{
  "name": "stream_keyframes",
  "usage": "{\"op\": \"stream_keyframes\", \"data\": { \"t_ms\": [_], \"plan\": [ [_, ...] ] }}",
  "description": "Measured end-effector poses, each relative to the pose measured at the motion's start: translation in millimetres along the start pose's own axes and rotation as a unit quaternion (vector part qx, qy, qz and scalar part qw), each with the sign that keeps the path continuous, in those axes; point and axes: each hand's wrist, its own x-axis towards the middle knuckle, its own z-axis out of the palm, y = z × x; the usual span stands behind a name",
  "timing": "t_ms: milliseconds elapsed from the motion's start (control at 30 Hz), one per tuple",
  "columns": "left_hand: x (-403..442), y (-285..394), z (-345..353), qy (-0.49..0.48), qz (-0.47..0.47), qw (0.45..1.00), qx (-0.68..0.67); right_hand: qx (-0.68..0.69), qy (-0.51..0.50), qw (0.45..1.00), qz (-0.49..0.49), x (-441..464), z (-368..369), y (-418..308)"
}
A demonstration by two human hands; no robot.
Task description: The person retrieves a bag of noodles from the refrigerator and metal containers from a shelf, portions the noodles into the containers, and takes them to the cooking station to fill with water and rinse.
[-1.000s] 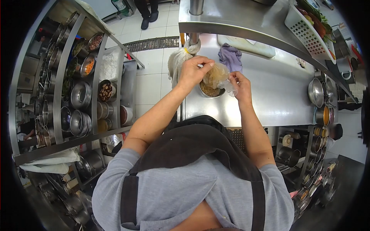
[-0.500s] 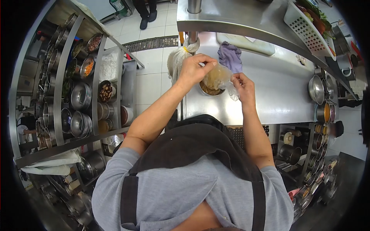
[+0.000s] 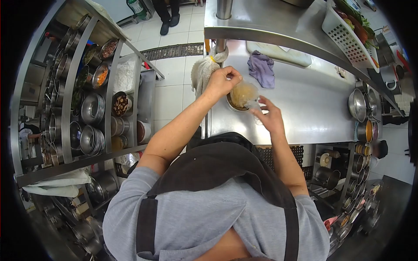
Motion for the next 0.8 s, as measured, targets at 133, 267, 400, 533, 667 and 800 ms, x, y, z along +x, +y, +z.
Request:
{"op": "stream_keyframes", "data": {
  "t_ms": [133, 267, 400, 533, 667, 800],
  "plan": [
    [-1, 5, 6, 0.001, 0.008, 1.000, -0.025, -0.095, -0.069, 0.992, 0.040, 4, -1, 4],
    [-3, 16, 2, 0.017, 0.031, 0.993, -0.115, -0.017, -0.030, 0.999, 0.040, 8, -10, -5],
    [-3, 11, -3, -0.008, 0.022, 0.995, -0.099, -0.034, -0.015, 0.999, 0.007, 16, -9, 2],
    [-6, 21, -6, -0.010, 0.013, 0.995, -0.095, -0.029, -0.014, 0.999, -0.016, 19, -10, -5],
    [-4, 8, -6, 0.003, 0.017, 0.995, -0.102, -0.002, -0.004, 1.000, -0.011, 19, -6, -9],
    [-9, 12, -8, 0.025, 0.018, 0.991, -0.131, -0.036, 0.009, 0.998, -0.042, 28, -7, -11]
  ]
}}
